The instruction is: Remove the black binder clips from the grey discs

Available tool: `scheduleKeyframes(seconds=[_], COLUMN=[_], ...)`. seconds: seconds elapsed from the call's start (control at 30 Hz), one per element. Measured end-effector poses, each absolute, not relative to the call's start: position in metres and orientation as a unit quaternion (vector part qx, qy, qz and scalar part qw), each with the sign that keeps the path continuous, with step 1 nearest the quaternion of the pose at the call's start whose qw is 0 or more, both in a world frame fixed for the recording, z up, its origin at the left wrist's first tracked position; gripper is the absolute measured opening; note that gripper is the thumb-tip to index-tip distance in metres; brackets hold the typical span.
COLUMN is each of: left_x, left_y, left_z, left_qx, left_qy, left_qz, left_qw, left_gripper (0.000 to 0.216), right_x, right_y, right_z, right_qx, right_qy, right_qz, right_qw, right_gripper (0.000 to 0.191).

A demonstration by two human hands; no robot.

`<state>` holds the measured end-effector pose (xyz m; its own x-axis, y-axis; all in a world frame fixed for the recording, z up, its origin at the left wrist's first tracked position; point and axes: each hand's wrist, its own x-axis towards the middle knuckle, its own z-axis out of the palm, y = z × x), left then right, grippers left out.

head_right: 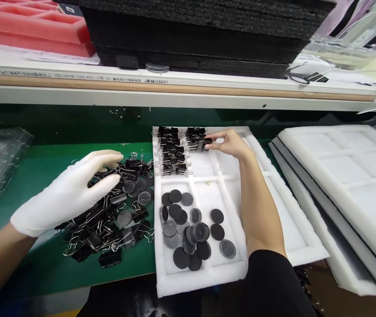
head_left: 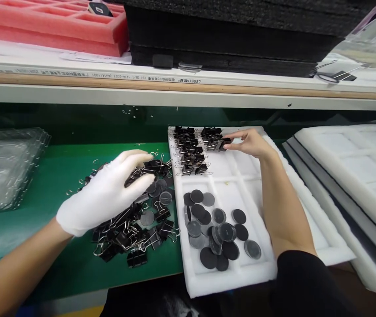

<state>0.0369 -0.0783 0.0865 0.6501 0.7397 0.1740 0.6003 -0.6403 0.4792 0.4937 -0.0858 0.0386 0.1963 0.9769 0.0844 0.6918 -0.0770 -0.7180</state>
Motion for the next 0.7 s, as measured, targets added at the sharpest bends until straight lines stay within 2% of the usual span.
scheduleKeyframes(seconds=[0.17, 0.37, 0.5, 0.57, 0.63, 0.7], left_x=[0.035, 0.033, 0.024, 0.017, 0.008, -0.004], left_y=[-0.077, -0.075, -0.072, -0.07, -0.067, -0.063], left_z=[0.086, 0.088, 0.096, 0.1, 0.103, 0.103], left_qx=[0.889, 0.896, 0.904, 0.907, 0.914, 0.918], left_qy=[0.381, 0.378, 0.362, 0.359, 0.354, 0.355], left_qz=[0.175, 0.165, 0.167, 0.162, 0.148, 0.126], left_qw=[0.185, 0.165, 0.157, 0.148, 0.134, 0.123], left_gripper=[0.048, 0.046, 0.043, 0.042, 0.043, 0.046], right_x=[0.482, 0.464, 0.447, 0.436, 0.419, 0.396], right_y=[-0.083, -0.081, -0.088, -0.103, -0.124, -0.149], right_z=[0.043, 0.055, 0.079, 0.092, 0.099, 0.097], right_qx=[-0.741, -0.752, -0.743, -0.721, -0.664, -0.593], right_qy=[-0.621, -0.656, -0.668, -0.693, -0.739, -0.769], right_qz=[0.15, 0.015, -0.046, -0.014, 0.111, 0.238], right_qw=[0.209, 0.055, 0.01, 0.017, 0.009, -0.025], right_gripper=[0.037, 0.035, 0.031, 0.02, 0.015, 0.018])
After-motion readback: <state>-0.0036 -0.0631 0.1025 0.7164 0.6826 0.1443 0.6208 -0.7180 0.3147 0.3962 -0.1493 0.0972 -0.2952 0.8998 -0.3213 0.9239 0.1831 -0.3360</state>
